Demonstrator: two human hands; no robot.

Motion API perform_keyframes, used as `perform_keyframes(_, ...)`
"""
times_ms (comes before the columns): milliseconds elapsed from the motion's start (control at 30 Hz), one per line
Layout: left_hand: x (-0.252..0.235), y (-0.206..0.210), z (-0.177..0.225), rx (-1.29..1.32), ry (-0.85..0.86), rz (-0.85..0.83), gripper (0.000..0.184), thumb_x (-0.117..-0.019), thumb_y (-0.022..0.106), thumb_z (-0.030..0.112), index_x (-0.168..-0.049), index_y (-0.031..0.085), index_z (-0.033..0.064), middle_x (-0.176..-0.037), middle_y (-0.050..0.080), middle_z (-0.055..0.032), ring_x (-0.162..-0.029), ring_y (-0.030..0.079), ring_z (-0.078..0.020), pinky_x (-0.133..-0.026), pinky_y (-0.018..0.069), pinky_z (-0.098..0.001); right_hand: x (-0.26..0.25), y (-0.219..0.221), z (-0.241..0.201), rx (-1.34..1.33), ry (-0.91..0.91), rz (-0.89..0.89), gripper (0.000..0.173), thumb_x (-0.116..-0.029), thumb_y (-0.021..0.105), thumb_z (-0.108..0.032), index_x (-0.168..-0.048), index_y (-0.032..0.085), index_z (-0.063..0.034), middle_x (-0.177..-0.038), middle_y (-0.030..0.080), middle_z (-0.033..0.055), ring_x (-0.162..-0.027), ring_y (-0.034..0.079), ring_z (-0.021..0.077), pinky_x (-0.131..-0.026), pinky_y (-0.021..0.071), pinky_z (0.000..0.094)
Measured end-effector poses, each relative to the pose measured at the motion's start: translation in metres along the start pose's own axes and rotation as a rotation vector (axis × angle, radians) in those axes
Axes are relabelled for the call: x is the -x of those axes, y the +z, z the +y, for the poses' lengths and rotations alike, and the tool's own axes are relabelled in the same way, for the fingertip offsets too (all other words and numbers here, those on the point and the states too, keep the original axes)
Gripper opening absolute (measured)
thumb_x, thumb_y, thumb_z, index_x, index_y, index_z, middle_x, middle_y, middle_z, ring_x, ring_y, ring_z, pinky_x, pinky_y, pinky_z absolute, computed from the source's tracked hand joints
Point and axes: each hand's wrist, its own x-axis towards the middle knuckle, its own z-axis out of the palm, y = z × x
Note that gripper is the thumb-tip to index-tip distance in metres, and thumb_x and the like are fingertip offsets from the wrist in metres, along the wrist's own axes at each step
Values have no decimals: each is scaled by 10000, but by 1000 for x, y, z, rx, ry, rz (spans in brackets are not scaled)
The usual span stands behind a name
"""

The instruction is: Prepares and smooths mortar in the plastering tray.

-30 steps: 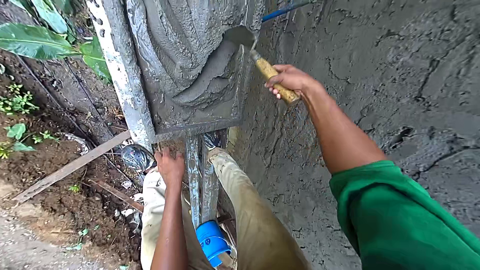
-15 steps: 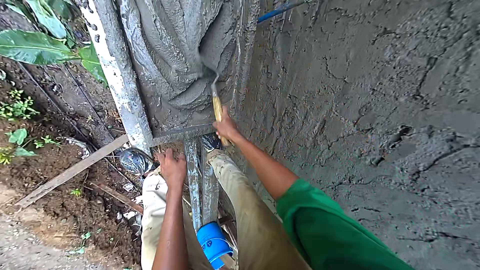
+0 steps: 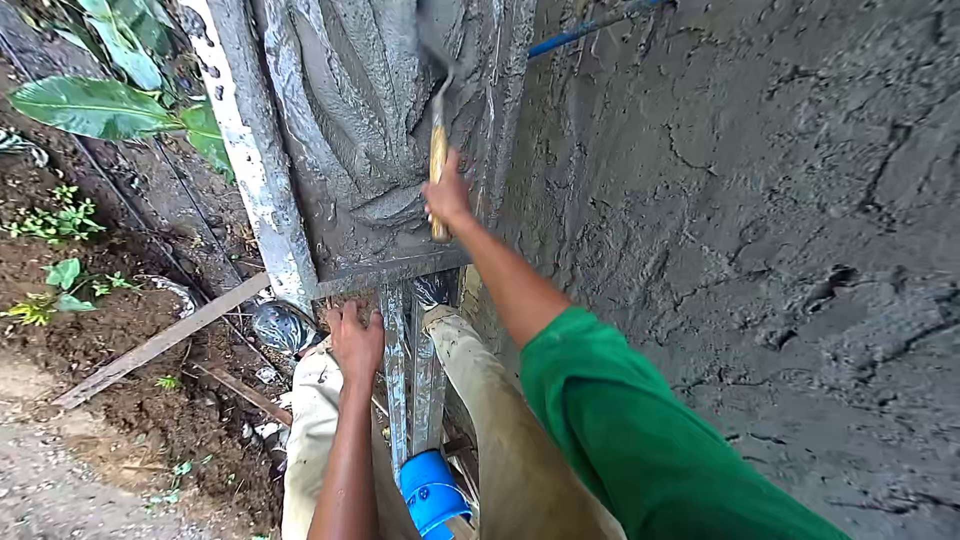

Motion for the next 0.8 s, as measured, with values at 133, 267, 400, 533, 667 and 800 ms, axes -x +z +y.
perform_keyframes(133, -7, -5, 1, 10, 5, 3, 349, -1001, 618, 239, -1278, 643, 28, -1323, 550, -259, -1122, 618, -378, -976, 504, -544, 82, -18, 57, 237, 94, -190, 863, -954, 642, -136, -1642, 124, -190, -1024, 681, 239, -725, 708, 342, -658, 604, 514)
perform_keyframes(267, -6, -11, 4, 39, 9, 39, 342, -996, 617, 220, -1268, 639, 13, -1308, 553, -271, -1118, 621, -383, -977, 499, -554, 100, -97, 58, 241, 74, -193, 750, -971, 653, -115, -1609, 271, -208, -1081, 671, 236, -703, 693, 331, -634, 603, 507)
perform_keyframes(400, -3, -5, 0, 21, 26, 4, 340, -999, 619, 225, -1268, 640, 16, -1311, 548, -268, -1088, 630, -387, -953, 508, -563, 14, -124, 26, 26, 69, 22, 720, -993, 600, -138, -1592, 200, -146, -1030, 633, 175, -658, 652, 243, -599, 584, 415)
perform_keyframes(533, -4, -4, 1, 24, 37, 13, 347, -1000, 622, 230, -1277, 640, 23, -1311, 552, -263, -1106, 622, -385, -966, 501, -565, -15, -54, 28, -289, 103, 5, 740, -995, 575, -135, -1585, 128, -131, -962, 616, 145, -597, 633, 204, -540, 584, 366)
perform_keyframes(667, -4, 1, 0, -5, 42, 1, 351, -998, 621, 240, -1275, 640, 25, -1314, 553, -269, -1118, 616, -388, -969, 497, -563, 68, 11, 81, -365, 175, -138, 788, -999, 591, -125, -1609, 93, -172, -918, 615, 174, -568, 630, 230, -525, 581, 394)
perform_keyframes(800, -3, 3, 2, 8, 36, -8, 337, -996, 622, 212, -1266, 638, 11, -1310, 548, -274, -1120, 611, -394, -969, 497, -563, 132, 3, 141, -494, 145, -156, 683, -960, 608, -143, -1568, 312, -235, -918, 623, 118, -632, 590, 186, -563, 538, 350)
